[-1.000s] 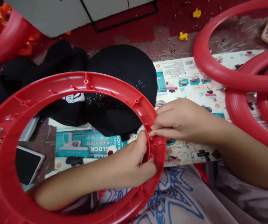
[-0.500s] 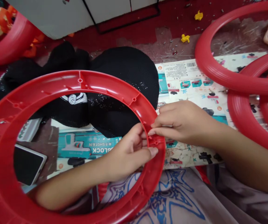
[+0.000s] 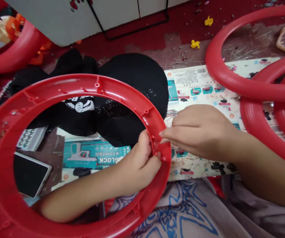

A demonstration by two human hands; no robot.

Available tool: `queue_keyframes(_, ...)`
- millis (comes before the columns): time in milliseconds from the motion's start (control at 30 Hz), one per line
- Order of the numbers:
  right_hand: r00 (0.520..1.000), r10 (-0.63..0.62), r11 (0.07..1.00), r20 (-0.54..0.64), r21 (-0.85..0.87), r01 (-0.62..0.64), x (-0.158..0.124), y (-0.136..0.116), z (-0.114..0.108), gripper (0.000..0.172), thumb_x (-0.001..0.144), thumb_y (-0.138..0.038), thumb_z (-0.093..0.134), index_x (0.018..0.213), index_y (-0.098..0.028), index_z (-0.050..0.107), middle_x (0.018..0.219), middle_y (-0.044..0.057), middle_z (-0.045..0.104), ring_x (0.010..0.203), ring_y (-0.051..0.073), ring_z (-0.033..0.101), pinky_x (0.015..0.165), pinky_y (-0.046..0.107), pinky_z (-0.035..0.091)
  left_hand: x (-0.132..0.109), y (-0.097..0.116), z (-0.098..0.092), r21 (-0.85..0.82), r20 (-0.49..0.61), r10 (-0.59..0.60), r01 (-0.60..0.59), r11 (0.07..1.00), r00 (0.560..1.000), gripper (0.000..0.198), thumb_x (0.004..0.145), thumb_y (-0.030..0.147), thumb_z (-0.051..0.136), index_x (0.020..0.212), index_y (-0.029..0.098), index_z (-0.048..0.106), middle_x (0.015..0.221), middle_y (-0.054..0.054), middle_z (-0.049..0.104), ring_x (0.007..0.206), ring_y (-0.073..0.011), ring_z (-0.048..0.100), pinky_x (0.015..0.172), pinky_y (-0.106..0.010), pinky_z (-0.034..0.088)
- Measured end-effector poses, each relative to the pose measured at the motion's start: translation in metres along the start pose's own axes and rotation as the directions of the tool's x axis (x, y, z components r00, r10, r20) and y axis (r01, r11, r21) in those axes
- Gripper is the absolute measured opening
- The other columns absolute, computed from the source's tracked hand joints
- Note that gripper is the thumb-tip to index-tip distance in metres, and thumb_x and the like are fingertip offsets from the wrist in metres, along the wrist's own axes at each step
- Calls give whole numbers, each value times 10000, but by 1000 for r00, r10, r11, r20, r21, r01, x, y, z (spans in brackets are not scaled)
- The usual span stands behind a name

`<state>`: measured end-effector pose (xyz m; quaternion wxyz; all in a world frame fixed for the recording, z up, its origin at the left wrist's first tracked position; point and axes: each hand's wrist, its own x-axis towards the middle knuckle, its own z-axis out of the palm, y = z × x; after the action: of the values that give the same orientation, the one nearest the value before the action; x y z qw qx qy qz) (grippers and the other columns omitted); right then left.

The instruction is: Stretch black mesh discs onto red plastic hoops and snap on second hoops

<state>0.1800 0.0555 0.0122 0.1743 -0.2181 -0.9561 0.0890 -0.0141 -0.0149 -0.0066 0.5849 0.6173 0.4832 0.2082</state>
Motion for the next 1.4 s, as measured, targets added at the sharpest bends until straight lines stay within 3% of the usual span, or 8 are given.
queue_keyframes(333,999,-30,999,-37,-26,29,3,-2,5,307,905,-138,442,696,-193,660,571,-10,521,559,119,405,547,309,222,-2,7,-1,111,185,-59,38,993,981,352,866,214,416,1199,169,311,1088,-118,539,1005,-237,552,914,-420,480)
queue_keyframes(533,994,57,981,94,178,-73,4,2,9,241,905,-220,500,784,-175,704,747,15,668,653,129,518,585,277,298,-2,10,-3,101,238,-73,51,994,969,430,907,275,403,1297,144,278,1022,-104,533,959,-230,550,930,-419,475)
queue_keyframes(667,962,175,940,211,254,-227,7,1,10,224,892,-243,540,772,-189,721,754,10,683,673,123,557,599,250,318,-5,8,1,-153,219,-135,170,974,966,465,907,325,488,1306,201,282,1045,-85,553,999,-216,560,877,-365,507)
queue_keyframes(767,957,194,946,217,218,-242,9,-2,10,235,898,-263,544,767,-187,723,758,23,697,681,134,571,610,259,317,-4,6,7,-444,192,-157,228,866,969,442,894,332,531,1269,241,316,1044,-50,550,957,-181,579,785,-298,532)
queue_keyframes(867,953,190,956,237,179,-234,11,-6,11,238,891,-250,546,732,-188,713,747,28,703,663,140,568,591,269,292,1,1,11,-534,68,-187,194,823,980,333,896,307,529,1182,234,374,960,-9,549,835,-128,577,691,-228,509)
queue_keyframes(1067,923,278,937,266,135,-321,10,-4,11,207,895,-281,553,839,-173,721,777,45,703,689,159,588,603,272,310,6,-12,5,-181,-71,-193,177,967,979,292,846,205,497,1118,200,389,1018,-30,544,899,-165,561,724,-285,495)
queue_keyframes(1233,969,175,963,173,177,-205,6,1,9,208,897,-248,541,872,-157,726,754,46,653,686,166,556,618,283,338,5,-1,-5,83,64,-266,261,962,962,319,816,203,471,1119,175,375,1106,-74,535,1059,-244,543,907,-419,473)
queue_keyframes(1400,999,47,991,-14,123,-45,2,-4,13,228,904,-177,493,857,-119,708,747,66,610,679,177,498,627,311,336,3,10,-8,135,229,-269,243,961,935,331,814,229,468,1123,176,362,1103,-82,556,1024,-252,570,855,-402,503)
